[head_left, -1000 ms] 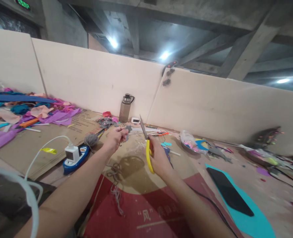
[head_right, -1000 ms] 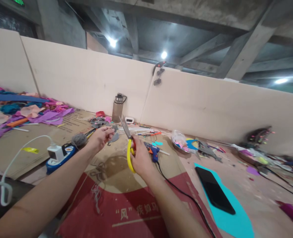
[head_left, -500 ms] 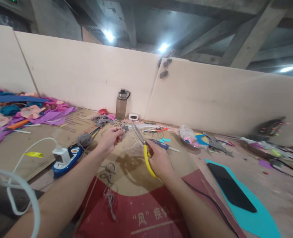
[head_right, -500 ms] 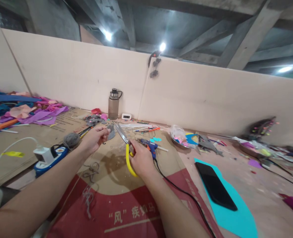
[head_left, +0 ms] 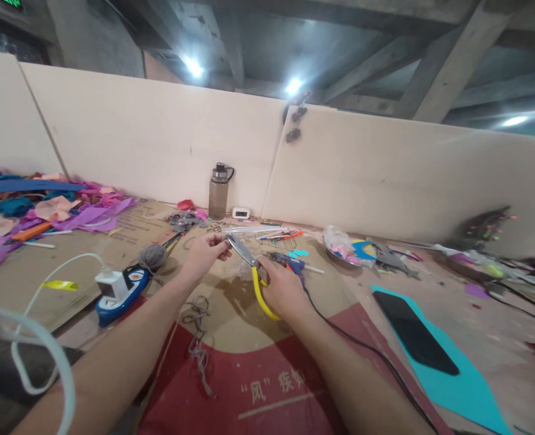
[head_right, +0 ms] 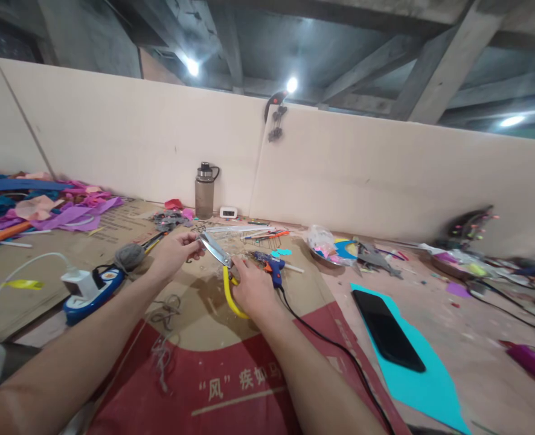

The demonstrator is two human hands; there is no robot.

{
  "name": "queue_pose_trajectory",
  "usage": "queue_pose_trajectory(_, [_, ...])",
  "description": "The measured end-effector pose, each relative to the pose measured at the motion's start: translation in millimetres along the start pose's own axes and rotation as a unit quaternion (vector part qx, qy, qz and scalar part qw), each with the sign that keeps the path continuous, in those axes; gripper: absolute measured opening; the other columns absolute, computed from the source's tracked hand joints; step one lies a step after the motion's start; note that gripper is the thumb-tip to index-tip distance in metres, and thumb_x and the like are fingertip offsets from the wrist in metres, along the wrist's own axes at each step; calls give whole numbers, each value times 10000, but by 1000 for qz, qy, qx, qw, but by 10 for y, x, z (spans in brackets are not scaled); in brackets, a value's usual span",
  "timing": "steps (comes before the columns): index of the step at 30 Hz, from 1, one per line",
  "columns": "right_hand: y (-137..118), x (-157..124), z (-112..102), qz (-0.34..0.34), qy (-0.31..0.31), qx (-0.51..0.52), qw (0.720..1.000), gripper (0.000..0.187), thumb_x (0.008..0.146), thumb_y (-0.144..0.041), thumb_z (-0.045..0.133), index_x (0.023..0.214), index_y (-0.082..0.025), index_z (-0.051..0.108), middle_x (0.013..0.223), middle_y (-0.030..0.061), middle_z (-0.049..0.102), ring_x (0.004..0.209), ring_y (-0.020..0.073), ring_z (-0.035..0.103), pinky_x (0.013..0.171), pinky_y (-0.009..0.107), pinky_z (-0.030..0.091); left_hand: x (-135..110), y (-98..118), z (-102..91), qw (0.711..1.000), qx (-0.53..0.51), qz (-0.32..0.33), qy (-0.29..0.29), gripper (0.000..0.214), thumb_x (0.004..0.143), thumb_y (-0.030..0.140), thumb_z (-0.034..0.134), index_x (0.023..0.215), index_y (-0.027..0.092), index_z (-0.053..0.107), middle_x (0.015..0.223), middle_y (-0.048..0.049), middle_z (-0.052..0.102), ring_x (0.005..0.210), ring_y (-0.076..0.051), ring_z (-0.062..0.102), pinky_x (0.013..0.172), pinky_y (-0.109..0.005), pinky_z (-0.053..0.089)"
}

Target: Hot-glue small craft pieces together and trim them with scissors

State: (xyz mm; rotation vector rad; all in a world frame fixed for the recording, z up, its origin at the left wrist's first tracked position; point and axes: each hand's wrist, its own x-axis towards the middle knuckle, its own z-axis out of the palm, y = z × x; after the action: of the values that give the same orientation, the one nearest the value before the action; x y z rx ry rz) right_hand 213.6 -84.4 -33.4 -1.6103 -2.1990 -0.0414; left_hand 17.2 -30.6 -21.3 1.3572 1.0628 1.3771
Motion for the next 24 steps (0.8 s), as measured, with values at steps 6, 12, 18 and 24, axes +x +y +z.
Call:
queue_pose_trajectory(6, [9, 15, 36, 15, -17, -19, 1000, 422, 832, -256, 431, 1252, -283, 457, 1087, 46, 635, 939, 198, 606, 695, 264, 424, 11, -37, -20, 999, 29, 38, 0, 254, 681, 377, 677, 745, 135, 631, 549, -4, 577, 484, -82, 491, 482, -202, 383])
queue_pose_trajectory(12, [5, 13, 64, 18, -17, -39, 999, 412, 857, -280, 399, 1268, -282, 440, 1094, 56, 628, 913, 202, 620, 690, 276, 435, 3, -36, -7, 999, 32, 35, -1, 244, 665, 365, 686, 750, 142, 635, 531, 5, 565, 476, -84, 482, 477, -200, 372])
queue_pose_trajectory(18, [3, 14, 72, 18, -24, -56, 998, 438, 836, -265, 429, 1273, -280, 427, 1102, 63, 621, 899, 208, 621, 695, 277, 433, -16, -23, 11, 996, 69, 52, -12, 197, 678, 340, 663, 748, 156, 646, 536, 13, 559, 475, -86, 478, 488, -200, 386])
queue_pose_trajectory(24, [4, 17, 75, 12, -17, -61, 998, 450, 840, -286, 427, 1290, -282, 405, 1097, 64, 622, 895, 215, 621, 690, 284, 430, -45, 18, 24, 994, 94, 53, -12, 153, 694, 308, 636, 722, 158, 652, 526, 11, 558, 476, -89, 472, 481, -196, 375])
